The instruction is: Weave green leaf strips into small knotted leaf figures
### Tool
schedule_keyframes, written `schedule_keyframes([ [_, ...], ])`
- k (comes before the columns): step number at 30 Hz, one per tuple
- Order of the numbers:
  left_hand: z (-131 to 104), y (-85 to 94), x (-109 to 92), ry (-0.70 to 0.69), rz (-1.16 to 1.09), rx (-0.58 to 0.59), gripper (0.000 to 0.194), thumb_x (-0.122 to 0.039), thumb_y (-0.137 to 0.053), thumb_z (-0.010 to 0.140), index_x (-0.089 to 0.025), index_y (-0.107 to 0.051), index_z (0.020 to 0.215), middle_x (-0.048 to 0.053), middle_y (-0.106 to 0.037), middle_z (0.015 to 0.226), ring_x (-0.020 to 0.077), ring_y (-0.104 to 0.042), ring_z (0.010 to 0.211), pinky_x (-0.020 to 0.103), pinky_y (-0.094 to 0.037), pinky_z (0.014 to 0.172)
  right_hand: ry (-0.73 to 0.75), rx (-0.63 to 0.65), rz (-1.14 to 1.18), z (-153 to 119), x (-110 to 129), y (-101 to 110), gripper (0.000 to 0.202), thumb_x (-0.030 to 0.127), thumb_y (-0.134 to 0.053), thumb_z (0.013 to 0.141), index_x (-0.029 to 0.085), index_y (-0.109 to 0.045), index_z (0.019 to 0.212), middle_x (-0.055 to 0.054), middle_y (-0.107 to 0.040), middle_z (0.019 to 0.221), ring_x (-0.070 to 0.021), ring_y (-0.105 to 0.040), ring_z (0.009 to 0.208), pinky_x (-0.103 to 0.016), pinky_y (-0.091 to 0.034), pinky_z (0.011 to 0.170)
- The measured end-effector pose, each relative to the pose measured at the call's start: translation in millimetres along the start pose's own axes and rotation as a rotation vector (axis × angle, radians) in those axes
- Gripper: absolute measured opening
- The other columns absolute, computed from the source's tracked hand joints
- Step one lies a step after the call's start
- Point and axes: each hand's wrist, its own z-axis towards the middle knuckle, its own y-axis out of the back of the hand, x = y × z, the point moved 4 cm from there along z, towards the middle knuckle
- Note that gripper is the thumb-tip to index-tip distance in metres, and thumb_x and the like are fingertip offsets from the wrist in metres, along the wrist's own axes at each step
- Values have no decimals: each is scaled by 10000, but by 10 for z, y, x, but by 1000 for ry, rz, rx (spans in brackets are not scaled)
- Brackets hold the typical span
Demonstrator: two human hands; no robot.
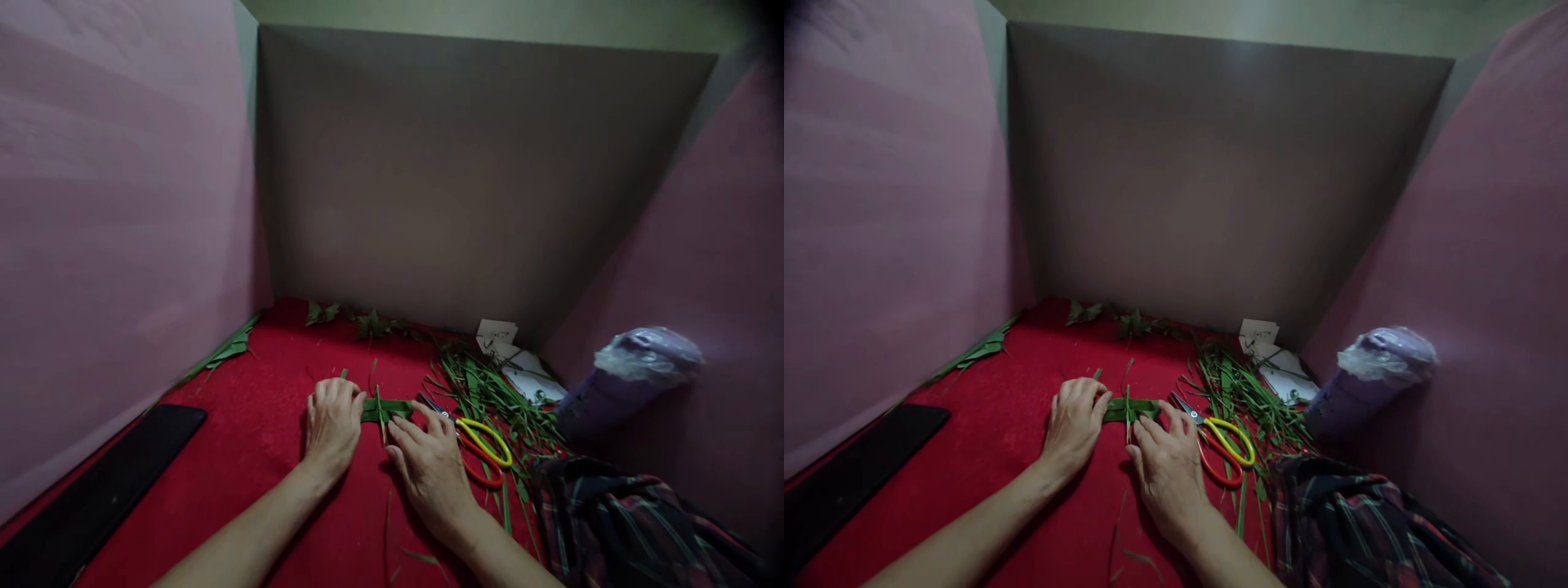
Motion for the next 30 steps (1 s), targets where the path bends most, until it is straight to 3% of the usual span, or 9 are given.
schedule_keyframes([
  [10,2,1,46,15,-112,-56,149,-293,-464,855,-210,-580,897,47,-620,936,229,-508,933,355,-398,811,35,-213,49,-11,71,193,187,196,-500,844,207,-639,969,-51,-672,1008,-273,-482,1047,-460,-319,879],
  [20,-42,22,57,6,-189,-69,139,-274,-478,841,-211,-585,905,50,-626,931,231,-518,929,362,-410,799,-7,-214,200,-22,199,553,177,190,-508,854,247,-639,959,-4,-679,956,-222,-491,1014,-415,-339,880],
  [24,-50,57,34,11,-211,-62,131,-261,-483,835,-202,-582,899,54,-627,929,234,-517,928,369,-411,798,-28,-189,242,-117,148,505,168,191,-498,860,248,-644,919,-4,-683,918,-211,-512,970,-398,-355,851],
  [27,-24,125,19,18,-216,-53,122,-234,-491,825,-193,-576,903,57,-627,930,227,-518,931,365,-408,819,14,-285,178,-201,54,440,176,172,-494,849,227,-641,929,-25,-686,905,-223,-521,942,-418,-345,845],
  [30,27,217,1,27,-207,-32,129,-231,-518,806,-196,-574,917,58,-629,955,229,-516,952,369,-404,831,37,-284,160,-228,-1,370,163,164,-495,843,218,-644,885,-27,-686,866,-217,-533,900,-410,-350,825],
])
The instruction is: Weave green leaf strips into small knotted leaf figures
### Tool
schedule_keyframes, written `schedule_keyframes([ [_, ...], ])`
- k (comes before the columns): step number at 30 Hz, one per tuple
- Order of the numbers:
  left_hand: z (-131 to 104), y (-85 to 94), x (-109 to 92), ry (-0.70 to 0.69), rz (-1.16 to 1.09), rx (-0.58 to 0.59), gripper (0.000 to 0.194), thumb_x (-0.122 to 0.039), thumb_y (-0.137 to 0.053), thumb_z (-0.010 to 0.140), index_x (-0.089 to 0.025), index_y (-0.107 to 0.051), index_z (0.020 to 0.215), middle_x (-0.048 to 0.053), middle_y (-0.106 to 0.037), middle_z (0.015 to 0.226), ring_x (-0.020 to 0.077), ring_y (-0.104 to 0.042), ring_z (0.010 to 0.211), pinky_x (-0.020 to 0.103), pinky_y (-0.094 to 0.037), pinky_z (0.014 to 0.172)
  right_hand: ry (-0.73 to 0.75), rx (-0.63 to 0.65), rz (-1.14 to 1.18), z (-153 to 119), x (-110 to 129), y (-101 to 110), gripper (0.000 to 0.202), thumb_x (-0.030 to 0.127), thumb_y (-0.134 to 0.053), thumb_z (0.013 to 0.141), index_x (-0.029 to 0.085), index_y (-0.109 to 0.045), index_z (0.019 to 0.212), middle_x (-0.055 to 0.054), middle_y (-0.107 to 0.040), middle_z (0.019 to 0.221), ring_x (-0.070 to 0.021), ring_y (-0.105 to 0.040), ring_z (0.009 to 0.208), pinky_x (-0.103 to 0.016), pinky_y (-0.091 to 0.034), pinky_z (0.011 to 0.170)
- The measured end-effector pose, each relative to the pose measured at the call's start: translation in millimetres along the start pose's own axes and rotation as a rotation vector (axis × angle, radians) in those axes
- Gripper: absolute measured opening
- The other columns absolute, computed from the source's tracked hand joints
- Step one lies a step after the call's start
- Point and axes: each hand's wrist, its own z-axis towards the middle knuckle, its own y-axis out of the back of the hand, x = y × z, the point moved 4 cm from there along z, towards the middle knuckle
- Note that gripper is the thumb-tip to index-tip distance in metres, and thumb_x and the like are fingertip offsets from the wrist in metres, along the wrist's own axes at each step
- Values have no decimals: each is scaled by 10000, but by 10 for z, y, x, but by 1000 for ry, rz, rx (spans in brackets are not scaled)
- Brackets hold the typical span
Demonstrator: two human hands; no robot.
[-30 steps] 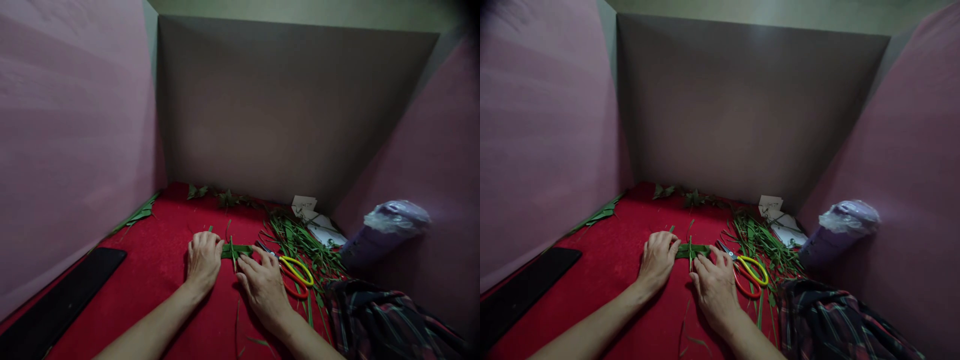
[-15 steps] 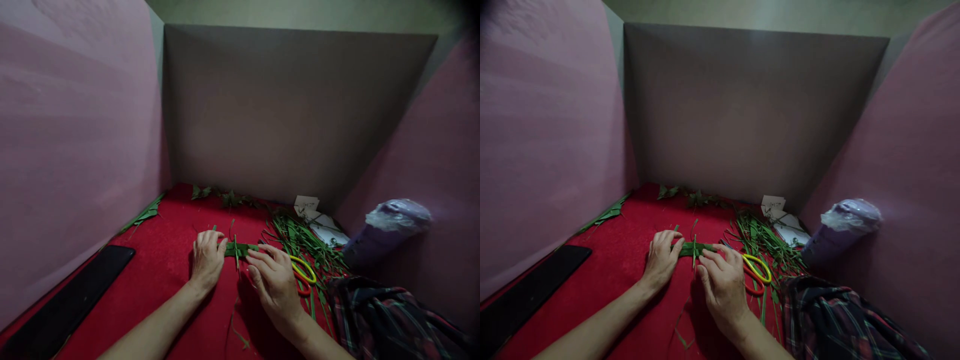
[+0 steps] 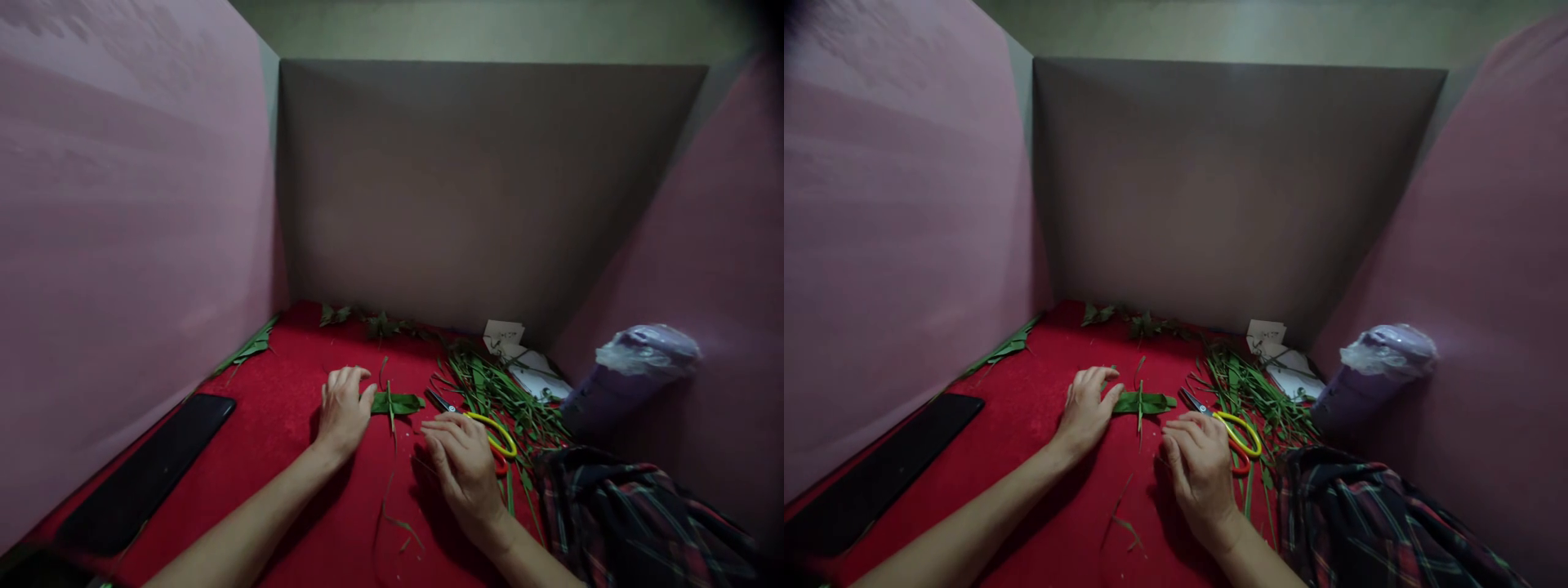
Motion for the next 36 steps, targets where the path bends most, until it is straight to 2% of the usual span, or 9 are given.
schedule_keyframes([
  [12,113,308,-161,27,31,125,155,-256,-550,772,-193,-602,903,61,-662,944,228,-552,937,359,-410,804,107,45,4,-13,148,10,135,156,-501,840,188,-625,882,-33,-682,839,-210,-537,878,-401,-341,801],
  [18,14,335,-49,17,63,215,164,-271,-522,778,-201,-637,872,46,-697,885,210,-598,884,316,-436,780,122,85,3,-38,160,5,144,158,-486,853,188,-626,871,-38,-678,839,-203,-535,891,-394,-348,804],
  [21,139,368,152,45,129,231,180,-249,-508,784,-194,-649,880,49,-707,892,195,-618,864,280,-447,767,128,94,10,-38,156,-9,142,159,-485,855,186,-625,864,-38,-675,833,-200,-536,882,-392,-356,803],
  [23,318,457,340,90,204,189,214,-246,-476,809,-177,-638,931,79,-687,980,202,-608,927,277,-436,802,124,97,17,-36,144,-19,146,156,-482,855,186,-625,860,-38,-673,831,-200,-535,886,-392,-363,805],
  [25,529,604,561,171,303,112,259,-240,-406,855,-160,-615,986,125,-640,1075,240,-569,1020,322,-414,852,123,105,25,-35,136,-27,147,156,-481,854,188,-625,854,-38,-670,835,-198,-536,888,-388,-372,806],
  [28,790,831,911,314,437,49,258,-238,-401,882,-135,-594,1017,159,-601,1091,287,-555,1020,415,-432,829,133,111,33,-33,137,-30,149,159,-477,856,190,-622,863,-38,-666,825,-192,-541,875,-379,-391,801],
  [30,894,932,1127,382,492,54,279,-283,-493,860,-143,-540,1097,99,-573,1117,233,-568,970,441,-466,805,135,113,47,-32,138,-32,154,153,-472,858,193,-619,874,-40,-664,823,-196,-540,873,-383,-402,797],
  [33,960,973,1399,431,501,89,314,-290,-517,851,-157,-515,1136,92,-556,1137,221,-574,947,420,-492,772,123,129,82,-31,128,-46,163,138,-466,858,194,-617,884,-49,-662,849,-206,-531,885,-393,-422,794],
  [36,969,925,1603,445,437,121,317,-287,-524,847,-154,-516,1135,91,-554,1139,216,-575,943,416,-491,776,116,143,105,-24,118,-57,166,125,-467,855,188,-616,896,-57,-659,857,-207,-529,881,-390,-443,777],
])
